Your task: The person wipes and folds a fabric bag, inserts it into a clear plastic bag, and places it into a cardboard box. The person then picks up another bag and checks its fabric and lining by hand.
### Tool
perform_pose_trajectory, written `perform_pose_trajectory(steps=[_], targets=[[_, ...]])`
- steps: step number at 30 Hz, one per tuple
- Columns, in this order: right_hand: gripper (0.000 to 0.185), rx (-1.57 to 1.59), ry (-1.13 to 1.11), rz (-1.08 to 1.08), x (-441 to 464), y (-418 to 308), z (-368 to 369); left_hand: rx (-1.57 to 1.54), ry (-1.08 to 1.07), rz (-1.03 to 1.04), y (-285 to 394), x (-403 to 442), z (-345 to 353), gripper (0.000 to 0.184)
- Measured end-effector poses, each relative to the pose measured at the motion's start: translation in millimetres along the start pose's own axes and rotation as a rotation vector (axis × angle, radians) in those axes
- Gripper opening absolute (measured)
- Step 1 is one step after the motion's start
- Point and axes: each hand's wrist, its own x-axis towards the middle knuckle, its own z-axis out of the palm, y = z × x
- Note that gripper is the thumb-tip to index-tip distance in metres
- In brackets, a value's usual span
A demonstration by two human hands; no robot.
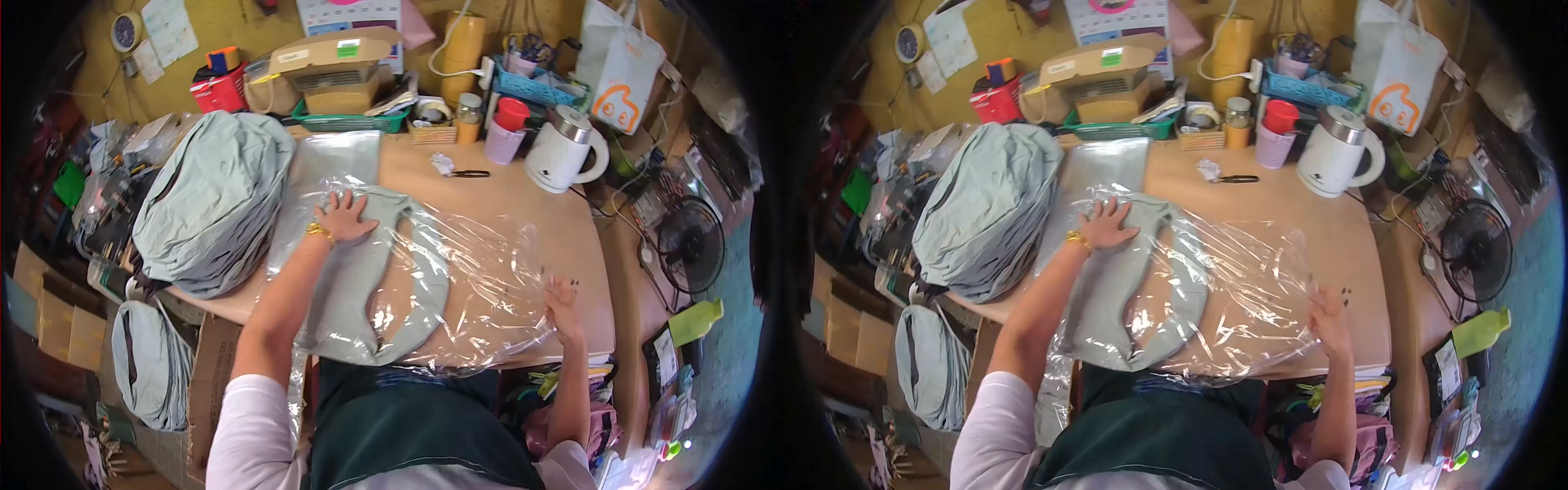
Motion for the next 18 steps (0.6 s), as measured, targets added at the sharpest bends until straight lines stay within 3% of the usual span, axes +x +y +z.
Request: perform_pose_trajectory(steps=[2,4,6,7,9,10,11,12,14,16,17,18], targets=[[0.024,0.128,-0.066,-0.024,-5,-43,29,-0.028,0.016,0.208,36,-20,-45,0.083],[0.021,0.205,-0.199,-0.044,-2,-82,62,-0.483,0.202,0.753,103,-53,-72,0.093],[0.021,0.198,-0.259,-0.046,5,-109,85,-0.584,0.447,0.929,166,-102,-100,0.074],[0.023,0.231,-0.34,-0.133,10,-120,93,-0.58,0.448,0.94,168,-103,-108,0.074],[0.027,0.26,-0.42,-0.231,22,-136,86,-0.374,0.441,0.924,162,-96,-129,0.038],[0.027,0.06,-0.466,-0.222,29,-141,73,-0.354,0.531,0.989,148,-91,-146,0.011],[0.028,-0.141,-0.508,-0.213,32,-144,61,-0.373,0.482,0.965,133,-88,-163,0.009],[0.028,-0.137,-0.505,-0.223,32,-147,54,-0.391,0.434,0.939,116,-86,-180,0.008],[0.024,-0.271,-0.582,-0.192,29,-153,42,-0.847,0.135,0.702,76,-83,-210,0.009],[0.021,-0.369,-0.605,-0.202,32,-151,25,-1.255,0.196,0.868,41,-73,-225,0.016],[0.017,-0.474,-0.625,-0.201,32,-149,17,-1.498,0.147,0.799,18,-69,-229,0.02],[0.017,-0.472,-0.629,-0.208,35,-142,12,-1.544,0.06,0.839,-4,-64,-235,0.022]])
